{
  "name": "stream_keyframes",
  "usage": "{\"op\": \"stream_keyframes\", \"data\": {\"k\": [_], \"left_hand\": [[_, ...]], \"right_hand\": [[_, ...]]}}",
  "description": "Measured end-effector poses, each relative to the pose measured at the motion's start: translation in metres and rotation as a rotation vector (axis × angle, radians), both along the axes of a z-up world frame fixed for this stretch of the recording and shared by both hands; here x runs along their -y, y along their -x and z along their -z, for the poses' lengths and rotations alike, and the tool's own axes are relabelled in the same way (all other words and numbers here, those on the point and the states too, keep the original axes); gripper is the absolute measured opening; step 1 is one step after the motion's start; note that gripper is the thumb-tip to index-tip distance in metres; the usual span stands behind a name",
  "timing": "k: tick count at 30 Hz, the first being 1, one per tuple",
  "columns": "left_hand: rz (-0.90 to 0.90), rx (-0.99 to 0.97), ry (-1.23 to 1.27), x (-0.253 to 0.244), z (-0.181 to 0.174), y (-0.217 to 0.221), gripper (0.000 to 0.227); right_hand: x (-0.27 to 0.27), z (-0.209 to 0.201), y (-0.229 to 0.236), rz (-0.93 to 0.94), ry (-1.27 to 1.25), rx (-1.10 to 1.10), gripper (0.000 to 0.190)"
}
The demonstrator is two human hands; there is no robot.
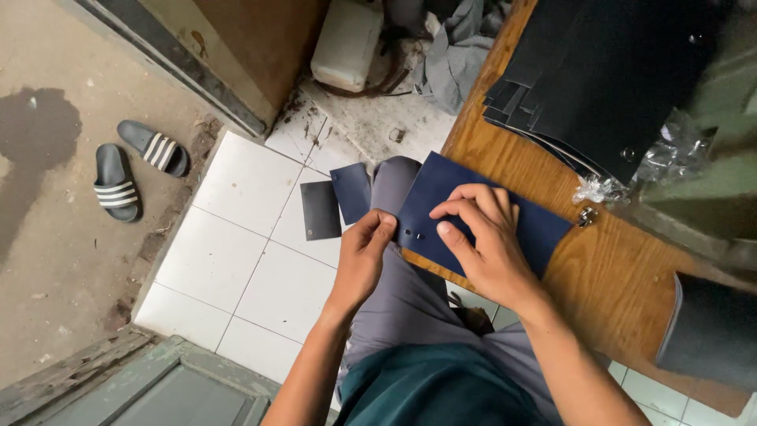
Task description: The person repeatedly places small metal snap fasteners onto pre-punched holes in black and blue leather-like wallet blanks, then uses a manual press to set each fastener. The person handles the blanks one at a time, flips them to align the fastener, and stacks completed pieces on the table.
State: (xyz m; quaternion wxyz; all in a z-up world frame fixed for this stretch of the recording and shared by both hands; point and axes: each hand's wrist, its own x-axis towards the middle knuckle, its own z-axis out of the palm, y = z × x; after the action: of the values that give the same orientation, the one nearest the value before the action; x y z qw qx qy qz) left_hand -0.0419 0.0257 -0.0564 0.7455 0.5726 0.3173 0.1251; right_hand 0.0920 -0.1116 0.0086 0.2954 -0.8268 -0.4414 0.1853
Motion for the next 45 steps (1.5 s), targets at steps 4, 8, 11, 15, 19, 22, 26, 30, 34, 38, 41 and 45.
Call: {"op": "stream_keyframes", "data": {"k": [4,8,11,15,19,22,26,30,34,38,41,45], "left_hand": [[-0.025,-0.079,-0.098,0.0,-0.033,0.001,0.026],[-0.055,-0.054,-0.019,0.009,-0.047,0.004,0.03],[-0.066,0.106,0.127,0.016,-0.036,0.012,0.023],[-0.047,0.229,-0.505,0.022,-0.068,0.008,0.054],[0.127,0.285,-0.971,0.018,-0.083,0.001,0.042],[0.176,0.423,-1.002,0.019,-0.086,-0.006,0.011],[-0.027,0.354,-0.519,0.026,-0.081,-0.008,0.011],[-0.129,0.236,-0.025,0.033,-0.067,-0.014,0.021],[-0.168,0.203,0.082,0.044,-0.068,-0.024,0.029],[-0.196,0.151,0.188,0.052,-0.061,-0.026,0.031],[-0.103,0.104,0.209,0.048,-0.059,-0.024,0.025],[0.077,0.027,0.197,0.049,-0.063,-0.022,0.025]], "right_hand": [[0.018,0.0,0.007,-0.072,-0.151,0.048,0.029],[0.03,0.0,0.023,-0.144,-0.182,0.402,0.059],[0.036,-0.014,0.032,-0.106,-0.255,0.528,0.044],[0.042,-0.046,0.034,-0.078,-0.254,0.528,0.029],[0.053,-0.069,0.031,-0.055,-0.21,0.543,0.029],[0.075,-0.066,0.016,-0.04,-0.168,0.487,0.028],[0.104,-0.073,-0.002,0.252,-0.072,0.389,0.035],[0.127,-0.063,-0.013,0.526,-0.469,-0.454,0.05],[0.137,-0.026,-0.005,0.58,-0.498,-0.657,0.033],[0.134,-0.017,0.001,0.655,-0.485,-0.648,0.026],[0.135,-0.014,-0.006,0.695,-0.526,-0.662,0.03],[0.148,-0.004,-0.017,0.682,-0.619,-0.63,0.017]]}}
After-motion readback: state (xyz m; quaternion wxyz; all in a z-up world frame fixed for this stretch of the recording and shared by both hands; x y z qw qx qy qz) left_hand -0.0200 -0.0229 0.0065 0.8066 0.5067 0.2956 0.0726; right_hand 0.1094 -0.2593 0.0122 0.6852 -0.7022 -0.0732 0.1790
